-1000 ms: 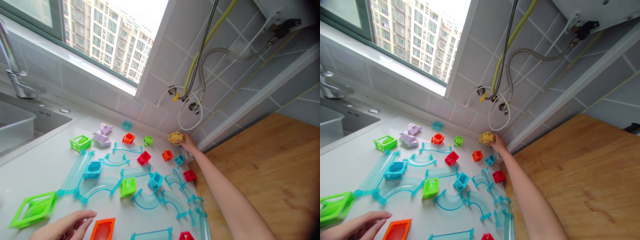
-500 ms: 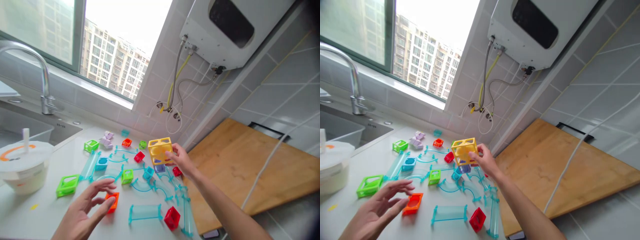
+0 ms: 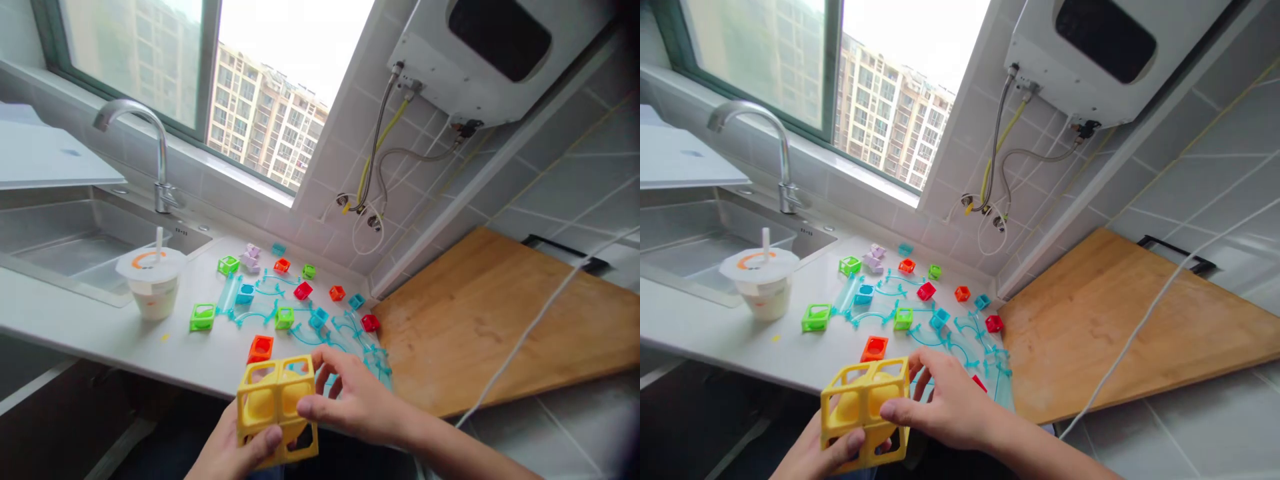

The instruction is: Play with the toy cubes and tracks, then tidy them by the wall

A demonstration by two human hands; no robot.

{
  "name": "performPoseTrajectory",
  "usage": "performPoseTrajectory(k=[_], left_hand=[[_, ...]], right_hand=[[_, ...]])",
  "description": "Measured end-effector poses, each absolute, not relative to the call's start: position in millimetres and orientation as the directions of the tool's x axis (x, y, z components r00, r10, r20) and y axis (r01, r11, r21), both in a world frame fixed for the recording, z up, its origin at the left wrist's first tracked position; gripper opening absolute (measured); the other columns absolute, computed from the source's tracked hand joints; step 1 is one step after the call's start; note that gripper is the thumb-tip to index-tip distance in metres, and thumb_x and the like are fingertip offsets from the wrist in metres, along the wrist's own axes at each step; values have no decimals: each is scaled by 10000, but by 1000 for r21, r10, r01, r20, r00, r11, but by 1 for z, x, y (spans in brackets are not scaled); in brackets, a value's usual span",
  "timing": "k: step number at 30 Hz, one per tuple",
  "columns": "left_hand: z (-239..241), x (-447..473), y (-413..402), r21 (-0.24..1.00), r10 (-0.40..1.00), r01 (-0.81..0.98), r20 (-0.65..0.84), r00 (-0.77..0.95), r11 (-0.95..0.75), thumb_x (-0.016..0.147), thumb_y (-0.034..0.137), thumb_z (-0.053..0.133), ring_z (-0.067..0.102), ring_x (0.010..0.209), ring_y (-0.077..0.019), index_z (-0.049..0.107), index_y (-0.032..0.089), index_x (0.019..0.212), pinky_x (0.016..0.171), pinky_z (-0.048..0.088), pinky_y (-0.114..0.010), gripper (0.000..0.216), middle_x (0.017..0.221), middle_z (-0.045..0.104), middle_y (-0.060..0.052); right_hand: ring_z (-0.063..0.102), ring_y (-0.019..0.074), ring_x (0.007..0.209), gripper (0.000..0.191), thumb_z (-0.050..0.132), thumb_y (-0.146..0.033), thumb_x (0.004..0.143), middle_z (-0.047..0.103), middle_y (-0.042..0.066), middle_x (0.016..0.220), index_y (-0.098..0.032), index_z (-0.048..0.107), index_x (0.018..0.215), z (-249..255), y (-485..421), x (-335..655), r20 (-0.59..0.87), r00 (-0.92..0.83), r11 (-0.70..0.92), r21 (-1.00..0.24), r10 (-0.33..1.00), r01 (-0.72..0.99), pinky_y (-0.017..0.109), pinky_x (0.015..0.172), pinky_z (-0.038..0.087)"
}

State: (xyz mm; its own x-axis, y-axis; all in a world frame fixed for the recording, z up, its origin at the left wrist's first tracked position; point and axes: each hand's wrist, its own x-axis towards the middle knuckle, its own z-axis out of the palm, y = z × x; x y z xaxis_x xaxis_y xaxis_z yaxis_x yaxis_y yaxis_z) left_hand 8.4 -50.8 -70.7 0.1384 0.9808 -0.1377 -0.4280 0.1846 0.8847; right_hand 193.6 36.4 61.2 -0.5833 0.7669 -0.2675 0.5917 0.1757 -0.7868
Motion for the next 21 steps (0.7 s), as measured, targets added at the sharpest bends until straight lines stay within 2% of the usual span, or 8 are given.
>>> performPoseTrajectory(k=[3, 7, 11, 14, 19, 21], left_hand=[[-71, 3, -47, 876, 973, -452, -79, 215, 171, 784, 610, 755, 721, 891, -305, 650, 203, 1322, 730, 601, -356, 682, 1156, 735, -138], [-71, -3, -40, 884, 966, -455, 10, 259, 112, 854, 572, 700, 716, 892, -290, 615, 201, 1356, 695, 590, -319, 631, 1136, 736, -139], [-69, -1, -38, 881, 967, -462, 22, 252, 100, 872, 642, 640, 709, 939, -318, 628, 173, 1332, 672, 586, -315, 657, 1076, 743, -150], [-66, 1, -38, 877, 972, -466, -4, 236, 117, 887, 630, 627, 709, 909, -301, 627, 178, 1331, 675, 586, -320, 633, 1067, 742, -140], [-61, -3, -39, 856, 952, -501, 34, 303, 129, 871, 643, 628, 696, 732, -233, 632, 158, 1314, 643, 574, -307, 656, 985, 747, -125], [-61, -4, -40, 848, 943, -506, 27, 332, 154, 849, 673, 632, 694, 710, -234, 634, 148, 1306, 621, 562, -296, 696, 914, 747, -115]], right_hand=[[633, 176, 857, 434, 795, -535, 814, 694, 22, 948, -186, 688, 1050, 53, 39, 192, -276, -636, 110, -860, 721, 498, 249, 693, 474], [641, 190, 893, 477, 752, -553, 853, 702, 58, 1021, -165, 673, 1119, 44, 38, 190, -307, -673, -67, -931, 673, 359, 249, 678, 501], [629, 176, 851, 459, 769, -529, 847, 687, 61, 983, -143, 680, 1078, 39, 38, 193, -317, -645, -110, -934, 695, 340, 240, 648, 517], [629, 160, 833, 435, 783, -507, 840, 683, 54, 964, -144, 694, 1062, 36, 40, 195, -326, -637, -121, -931, 698, 344, 223, 650, 519], [664, 176, 791, 528, 540, -605, 954, 696, 88, 895, -120, 730, 1041, 33, 41, 195, -329, -687, -218, -944, 648, 247, 223, 591, 538], [674, 175, 766, 529, 532, -600, 952, 701, 92, 881, -118, 725, 1053, 31, 40, 195, -341, -699, -261, -939, 628, 224, 225, 586, 540]])
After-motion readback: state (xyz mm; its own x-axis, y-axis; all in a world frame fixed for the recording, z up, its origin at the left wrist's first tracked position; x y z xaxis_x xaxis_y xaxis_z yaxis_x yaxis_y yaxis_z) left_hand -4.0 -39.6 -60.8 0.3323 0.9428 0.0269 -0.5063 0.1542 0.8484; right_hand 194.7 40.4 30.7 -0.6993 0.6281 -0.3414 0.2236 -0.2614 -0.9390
